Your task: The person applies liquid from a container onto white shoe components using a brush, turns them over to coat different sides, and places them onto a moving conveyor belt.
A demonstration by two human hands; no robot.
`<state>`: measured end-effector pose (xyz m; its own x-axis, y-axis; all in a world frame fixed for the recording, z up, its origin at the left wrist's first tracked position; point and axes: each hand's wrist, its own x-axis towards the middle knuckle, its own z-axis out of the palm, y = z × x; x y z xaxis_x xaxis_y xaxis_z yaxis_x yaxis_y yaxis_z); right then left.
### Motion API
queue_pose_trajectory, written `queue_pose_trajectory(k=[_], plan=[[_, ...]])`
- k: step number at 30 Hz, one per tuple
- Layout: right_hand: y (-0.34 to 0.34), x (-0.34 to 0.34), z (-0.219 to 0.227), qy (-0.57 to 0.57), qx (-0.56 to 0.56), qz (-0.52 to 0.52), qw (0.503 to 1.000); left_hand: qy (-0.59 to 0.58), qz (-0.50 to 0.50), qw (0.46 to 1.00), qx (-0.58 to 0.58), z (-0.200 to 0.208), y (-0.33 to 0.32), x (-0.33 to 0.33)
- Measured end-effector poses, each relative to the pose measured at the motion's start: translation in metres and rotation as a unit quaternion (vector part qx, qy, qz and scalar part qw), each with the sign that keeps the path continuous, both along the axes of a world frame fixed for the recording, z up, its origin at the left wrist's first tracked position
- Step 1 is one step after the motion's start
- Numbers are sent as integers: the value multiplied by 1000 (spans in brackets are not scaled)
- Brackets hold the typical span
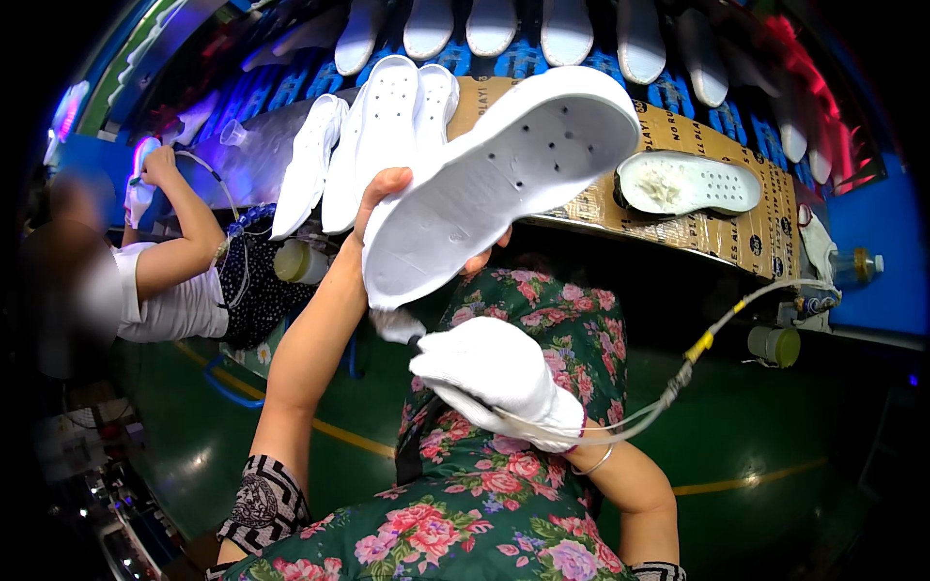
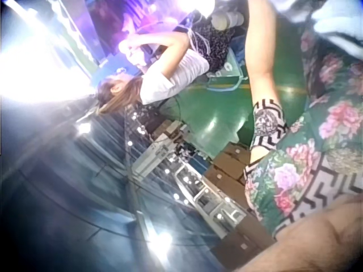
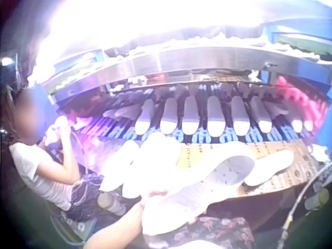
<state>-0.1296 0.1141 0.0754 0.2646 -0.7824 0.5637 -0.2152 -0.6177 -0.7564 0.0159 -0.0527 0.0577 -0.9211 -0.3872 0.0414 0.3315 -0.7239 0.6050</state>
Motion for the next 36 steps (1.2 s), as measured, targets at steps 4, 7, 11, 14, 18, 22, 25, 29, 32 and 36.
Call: queue_pose_trajectory(k=[4, 7, 11, 14, 18, 22, 25, 29, 32, 36], plan=[[-8, -9, 9, -113, 124, 1, 986, 10, -24, 1000, -2, 2, 1, 2], [-14, -7, 7, -58, 97, -58, 992, 3, -30, 999, 16, 6, 3, 3], [-4, 0, 8, -83, 111, 6, 990, -35, 7, 999, 11, 12, 6, 4], [-9, -6, -4, -165, 156, -74, 971, -31, -2, 999, -9, 1, 0, 5], [-5, -10, -3, -177, 264, -3, 948, 14, 24, 994, 105, -17, 11, 6], [-17, -28, 26, -251, 380, -144, 878, 40, 114, 981, 150, -39, 31, 7], [-40, -56, 16, -34, 49, -220, 974, 67, 192, 935, 290, -42, 60, -10], [-72, -87, 19, 77, -119, -297, 944, 87, 43, 971, 220, -47, 65, -28], [-71, -81, 27, 53, -108, -250, 961, 48, 75, 979, 186, -49, 53, -22], [-30, -88, 49, -205, 251, -55, 945, 21, 130, 990, 42, -22, 33, -14]])
